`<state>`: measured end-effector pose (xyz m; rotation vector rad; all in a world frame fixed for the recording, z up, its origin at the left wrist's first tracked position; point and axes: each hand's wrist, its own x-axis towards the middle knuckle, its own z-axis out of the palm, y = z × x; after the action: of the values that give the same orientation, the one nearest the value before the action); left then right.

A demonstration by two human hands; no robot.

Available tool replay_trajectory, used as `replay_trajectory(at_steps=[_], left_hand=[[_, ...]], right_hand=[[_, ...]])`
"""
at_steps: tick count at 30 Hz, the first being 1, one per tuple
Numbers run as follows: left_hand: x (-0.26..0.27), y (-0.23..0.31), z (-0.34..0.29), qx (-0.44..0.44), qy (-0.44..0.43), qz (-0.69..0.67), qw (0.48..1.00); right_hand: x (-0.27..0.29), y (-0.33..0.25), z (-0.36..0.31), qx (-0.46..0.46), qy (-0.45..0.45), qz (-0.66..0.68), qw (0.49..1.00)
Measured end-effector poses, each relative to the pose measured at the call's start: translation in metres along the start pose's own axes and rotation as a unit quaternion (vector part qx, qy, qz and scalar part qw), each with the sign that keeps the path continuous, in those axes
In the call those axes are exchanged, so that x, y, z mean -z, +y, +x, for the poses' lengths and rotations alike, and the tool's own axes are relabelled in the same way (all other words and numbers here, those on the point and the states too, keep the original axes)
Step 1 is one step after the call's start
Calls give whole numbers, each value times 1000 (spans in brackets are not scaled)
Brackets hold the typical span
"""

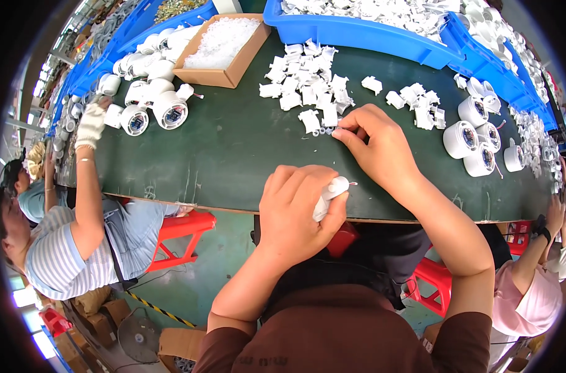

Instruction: The person assembles camera components by hand, picking up a white plastic housing and a wire connector, threading the wire through the housing, and snapping a small white cap onto the assembly before setting the unit aside.

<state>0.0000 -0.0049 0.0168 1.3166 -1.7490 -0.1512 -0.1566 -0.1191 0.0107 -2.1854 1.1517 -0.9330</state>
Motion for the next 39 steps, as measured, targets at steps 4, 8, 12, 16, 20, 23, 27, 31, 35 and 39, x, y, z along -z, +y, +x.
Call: replay_trajectory(at_steps=[4, 8, 12, 16, 20, 23, 27, 31, 35, 39], left_hand=[[0, 0, 0, 5, 3, 1, 1000], [5, 6, 7, 18, -37, 8, 999], [9, 11, 8, 44, -65, 47, 996], [6, 11, 12, 39, -79, 37, 995], [2, 9, 11, 30, -69, 32, 997], [-1, 5, 9, 14, -57, 11, 998], [-3, 5, 8, 5, -48, 16, 999], [-7, 6, 7, 18, -40, 15, 999], [-9, 5, 4, 14, -2, 28, 1000], [-12, 1, -1, -8, 20, 15, 1000]], right_hand=[[-2, 0, -4, -1, 10, -5, 1000], [10, 7, -7, -112, -10, 200, 973], [33, -10, -22, -219, -78, 366, 901], [41, -31, -48, -207, -102, 443, 866], [33, -28, -54, -182, -123, 455, 863], [38, -30, -47, -211, -141, 469, 846], [38, -30, -44, -258, -169, 470, 827], [29, -37, -46, -277, -155, 464, 827], [26, -39, -47, -268, -99, 499, 818], [25, -36, -52, -260, -100, 497, 822]])
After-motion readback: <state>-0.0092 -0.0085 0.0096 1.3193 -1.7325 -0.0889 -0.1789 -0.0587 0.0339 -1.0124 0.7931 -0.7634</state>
